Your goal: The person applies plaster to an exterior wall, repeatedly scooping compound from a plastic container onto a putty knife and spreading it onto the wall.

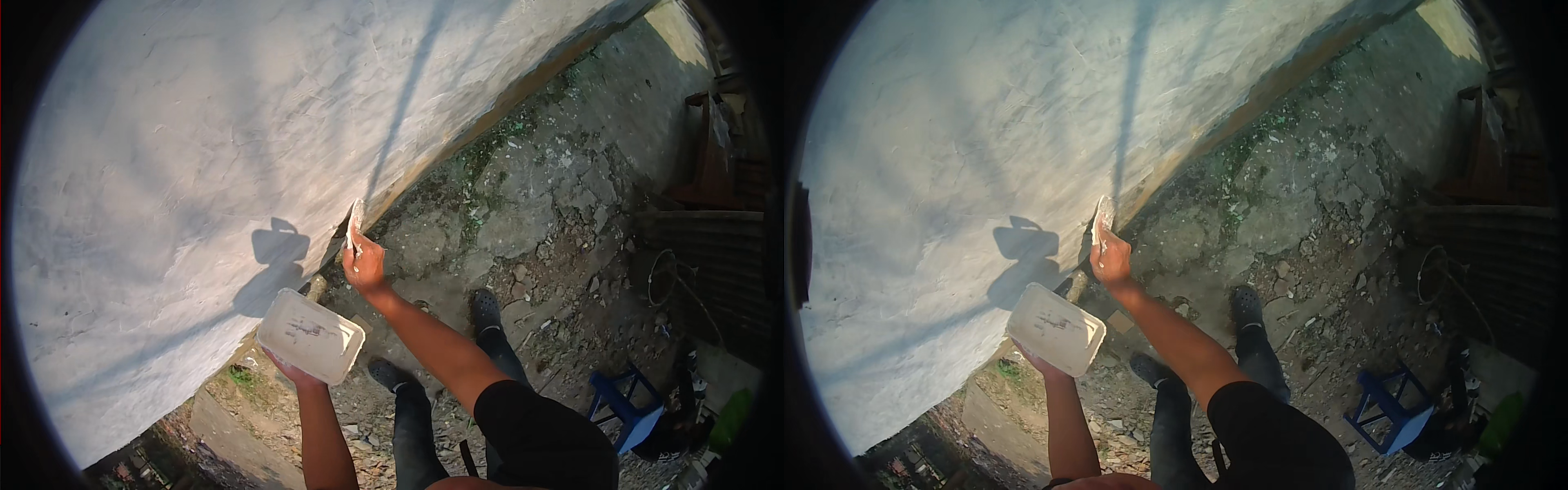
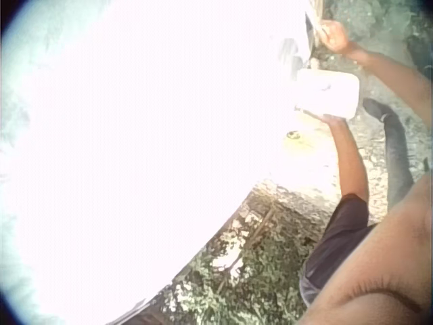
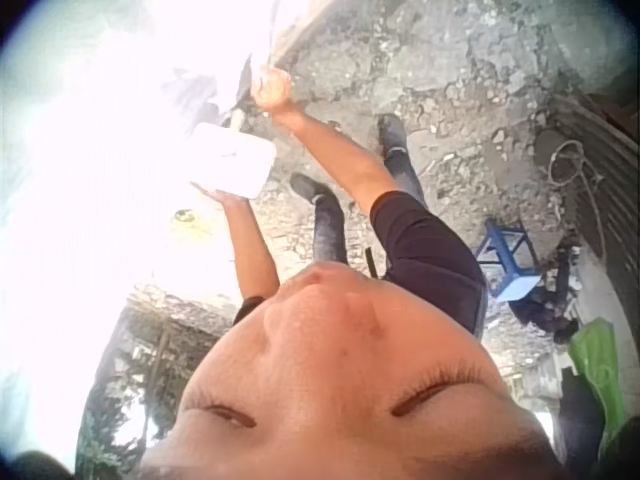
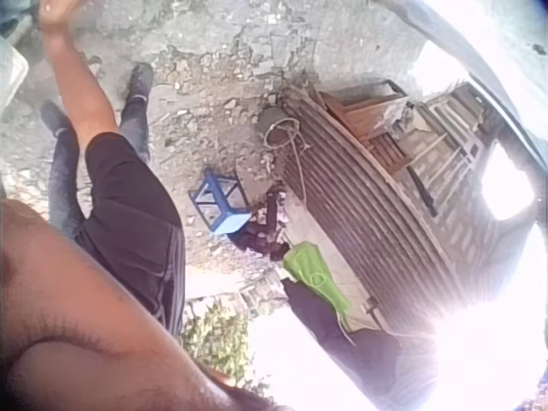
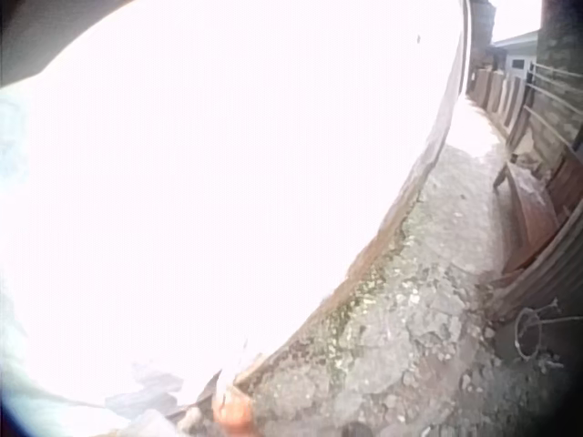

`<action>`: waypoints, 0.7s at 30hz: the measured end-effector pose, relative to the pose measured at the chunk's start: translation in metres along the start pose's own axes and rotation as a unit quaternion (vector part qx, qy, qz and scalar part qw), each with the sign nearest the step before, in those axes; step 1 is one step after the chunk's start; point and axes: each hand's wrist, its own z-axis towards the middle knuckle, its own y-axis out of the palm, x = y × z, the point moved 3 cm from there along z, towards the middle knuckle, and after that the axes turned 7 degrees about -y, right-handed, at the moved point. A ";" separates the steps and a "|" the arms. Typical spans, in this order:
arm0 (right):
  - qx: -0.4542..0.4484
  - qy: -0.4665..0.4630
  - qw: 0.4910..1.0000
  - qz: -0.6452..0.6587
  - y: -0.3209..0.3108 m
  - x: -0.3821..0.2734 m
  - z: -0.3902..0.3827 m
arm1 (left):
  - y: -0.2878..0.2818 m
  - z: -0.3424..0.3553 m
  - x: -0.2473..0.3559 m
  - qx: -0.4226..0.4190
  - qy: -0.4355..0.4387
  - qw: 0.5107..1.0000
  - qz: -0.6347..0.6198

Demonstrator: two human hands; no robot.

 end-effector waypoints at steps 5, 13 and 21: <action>-0.026 -0.074 0.995 0.061 -0.041 0.033 -0.016 | -0.047 0.002 0.046 -0.001 0.030 0.997 0.065; 0.164 0.028 0.985 -0.055 -0.088 0.080 0.085 | -0.040 0.018 0.019 0.014 0.005 1.000 0.022; -0.029 -0.092 0.995 0.028 -0.021 0.018 -0.039 | -0.042 -0.003 0.010 0.030 -0.015 0.999 -0.017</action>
